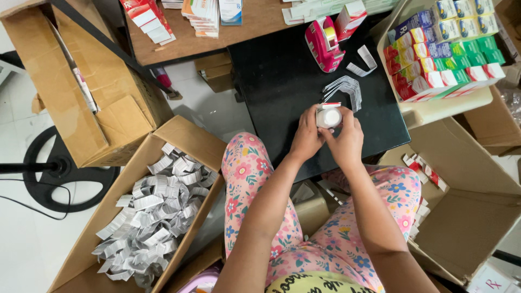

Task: The person sits on the floor and repeatedly packs small white bottles into red and white cardboard boxes. They insert the bottles, fold the box flaps, and place the completed packages into a nearby cardboard box. The person also handles small white paper inserts, folding them and placing them into the boxes alongside the bottles.

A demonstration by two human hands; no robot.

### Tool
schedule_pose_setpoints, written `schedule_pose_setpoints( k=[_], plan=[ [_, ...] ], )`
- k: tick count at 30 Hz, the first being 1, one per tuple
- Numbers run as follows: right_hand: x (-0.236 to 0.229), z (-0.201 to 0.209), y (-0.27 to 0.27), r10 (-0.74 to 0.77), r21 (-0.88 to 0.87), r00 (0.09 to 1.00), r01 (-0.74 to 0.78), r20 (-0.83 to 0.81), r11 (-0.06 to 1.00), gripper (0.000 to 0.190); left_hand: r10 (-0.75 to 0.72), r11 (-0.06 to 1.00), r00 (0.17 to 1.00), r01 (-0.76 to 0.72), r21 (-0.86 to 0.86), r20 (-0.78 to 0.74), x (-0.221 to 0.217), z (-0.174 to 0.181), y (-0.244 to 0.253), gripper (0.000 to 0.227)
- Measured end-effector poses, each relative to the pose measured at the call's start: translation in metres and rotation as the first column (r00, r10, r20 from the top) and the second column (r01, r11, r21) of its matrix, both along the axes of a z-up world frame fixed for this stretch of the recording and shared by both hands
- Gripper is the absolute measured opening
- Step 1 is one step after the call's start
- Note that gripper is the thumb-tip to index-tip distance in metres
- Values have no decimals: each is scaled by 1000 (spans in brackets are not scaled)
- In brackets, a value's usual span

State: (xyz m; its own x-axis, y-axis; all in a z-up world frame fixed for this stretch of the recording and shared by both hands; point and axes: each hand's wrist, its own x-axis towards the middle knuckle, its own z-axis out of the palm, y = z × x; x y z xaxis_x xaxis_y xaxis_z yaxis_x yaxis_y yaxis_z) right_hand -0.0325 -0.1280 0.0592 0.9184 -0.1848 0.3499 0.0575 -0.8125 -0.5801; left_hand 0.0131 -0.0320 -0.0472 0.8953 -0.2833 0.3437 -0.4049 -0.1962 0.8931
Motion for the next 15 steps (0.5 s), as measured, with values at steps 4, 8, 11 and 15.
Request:
schedule_pose_setpoints(
  k=[4,8,11,15],
  plan=[
    [5,2,-8,-19,103,985,37,-173,994,60,-32,999,998,33,16,-57,5,-5,1,85],
    [10,7,-16,109,-77,992,-113,-61,991,64,-63,997,994,59,-51,-87,11,-7,5,84],
    [14,14,-28,199,-85,977,-205,-75,975,65,-169,983,971,154,-98,-168,14,-3,11,78],
    [19,21,-39,230,-111,951,-256,-207,960,62,-179,984,970,175,-37,-167,14,3,13,74]
  ],
)
